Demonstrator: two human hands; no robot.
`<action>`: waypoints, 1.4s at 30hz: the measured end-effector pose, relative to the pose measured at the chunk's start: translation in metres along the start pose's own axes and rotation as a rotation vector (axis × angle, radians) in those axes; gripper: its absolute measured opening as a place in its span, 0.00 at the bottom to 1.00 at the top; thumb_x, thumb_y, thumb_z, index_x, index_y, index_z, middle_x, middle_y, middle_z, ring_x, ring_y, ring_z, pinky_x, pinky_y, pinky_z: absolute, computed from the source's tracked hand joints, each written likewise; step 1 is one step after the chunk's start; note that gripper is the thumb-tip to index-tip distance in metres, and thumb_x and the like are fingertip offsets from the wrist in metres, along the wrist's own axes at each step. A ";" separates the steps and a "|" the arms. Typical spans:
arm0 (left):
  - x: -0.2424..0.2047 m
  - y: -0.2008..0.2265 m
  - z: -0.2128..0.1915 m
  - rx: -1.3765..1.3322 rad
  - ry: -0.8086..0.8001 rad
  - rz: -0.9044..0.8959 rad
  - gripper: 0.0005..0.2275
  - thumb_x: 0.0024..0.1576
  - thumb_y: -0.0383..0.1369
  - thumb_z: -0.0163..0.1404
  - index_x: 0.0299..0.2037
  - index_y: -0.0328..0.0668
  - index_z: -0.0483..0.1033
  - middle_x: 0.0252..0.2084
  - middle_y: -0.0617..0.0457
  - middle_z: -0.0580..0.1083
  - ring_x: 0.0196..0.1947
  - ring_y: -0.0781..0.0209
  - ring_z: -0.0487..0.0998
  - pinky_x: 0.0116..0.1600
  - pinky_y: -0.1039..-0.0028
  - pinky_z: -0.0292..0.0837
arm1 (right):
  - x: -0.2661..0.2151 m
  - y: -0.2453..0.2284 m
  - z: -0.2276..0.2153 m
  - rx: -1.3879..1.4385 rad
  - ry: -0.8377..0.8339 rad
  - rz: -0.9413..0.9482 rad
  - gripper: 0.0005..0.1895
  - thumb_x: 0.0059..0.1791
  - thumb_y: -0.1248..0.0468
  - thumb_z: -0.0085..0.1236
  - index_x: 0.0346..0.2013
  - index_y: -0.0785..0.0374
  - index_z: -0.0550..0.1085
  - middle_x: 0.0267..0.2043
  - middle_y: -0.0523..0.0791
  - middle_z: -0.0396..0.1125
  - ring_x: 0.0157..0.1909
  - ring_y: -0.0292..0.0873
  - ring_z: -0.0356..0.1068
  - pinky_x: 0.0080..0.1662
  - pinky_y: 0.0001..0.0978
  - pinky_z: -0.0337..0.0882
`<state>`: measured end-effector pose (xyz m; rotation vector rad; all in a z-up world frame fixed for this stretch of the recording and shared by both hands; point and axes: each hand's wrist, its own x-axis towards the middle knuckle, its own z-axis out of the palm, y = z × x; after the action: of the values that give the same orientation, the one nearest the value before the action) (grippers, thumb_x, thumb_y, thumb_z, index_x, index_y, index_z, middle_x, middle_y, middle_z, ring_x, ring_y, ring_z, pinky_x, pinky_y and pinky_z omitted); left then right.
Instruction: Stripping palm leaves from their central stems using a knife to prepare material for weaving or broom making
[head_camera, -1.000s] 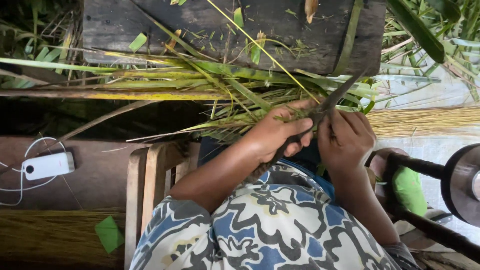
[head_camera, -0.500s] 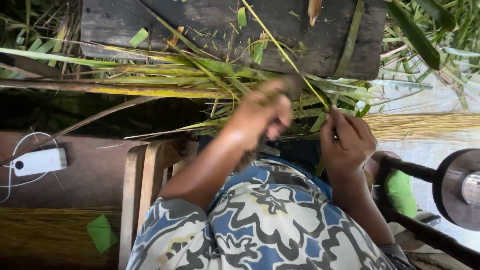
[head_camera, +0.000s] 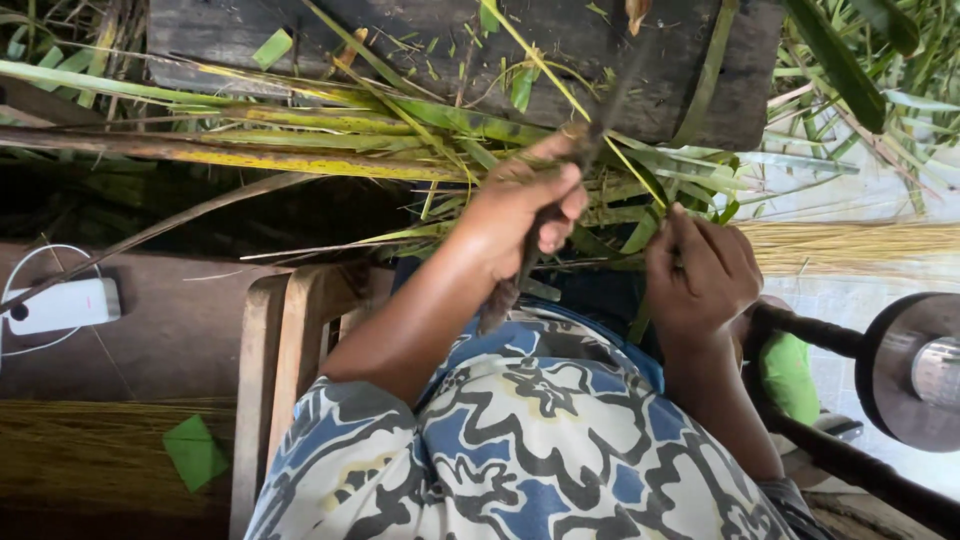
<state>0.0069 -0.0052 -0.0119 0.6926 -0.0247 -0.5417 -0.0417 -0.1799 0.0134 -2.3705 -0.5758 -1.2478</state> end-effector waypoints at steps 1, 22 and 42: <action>0.000 0.001 0.000 -0.005 0.009 0.011 0.18 0.58 0.27 0.42 0.58 0.37 0.57 0.18 0.48 0.66 0.08 0.68 0.62 0.10 0.81 0.59 | 0.002 -0.001 -0.001 0.015 -0.001 -0.002 0.03 0.42 0.80 0.57 0.29 0.79 0.77 0.23 0.56 0.66 0.21 0.52 0.65 0.26 0.38 0.65; -0.020 0.050 -0.003 -0.169 -0.155 0.068 0.25 0.54 0.28 0.50 0.62 0.42 0.56 0.24 0.52 0.69 0.15 0.70 0.63 0.16 0.84 0.57 | -0.014 0.021 -0.047 0.350 -0.381 0.605 0.05 0.47 0.81 0.54 0.37 0.77 0.74 0.30 0.53 0.68 0.32 0.42 0.68 0.34 0.27 0.67; -0.081 0.142 -0.070 -0.113 0.073 0.627 0.25 0.59 0.24 0.48 0.66 0.49 0.55 0.24 0.53 0.67 0.14 0.69 0.59 0.15 0.81 0.53 | -0.096 0.183 -0.108 0.452 0.273 1.210 0.07 0.54 0.68 0.43 0.39 0.57 0.72 0.29 0.41 0.63 0.28 0.33 0.61 0.35 0.17 0.66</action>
<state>0.0169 0.1664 0.0333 0.5548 -0.1366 0.0836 -0.0671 -0.4057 -0.0389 -1.5851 0.5658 -0.7026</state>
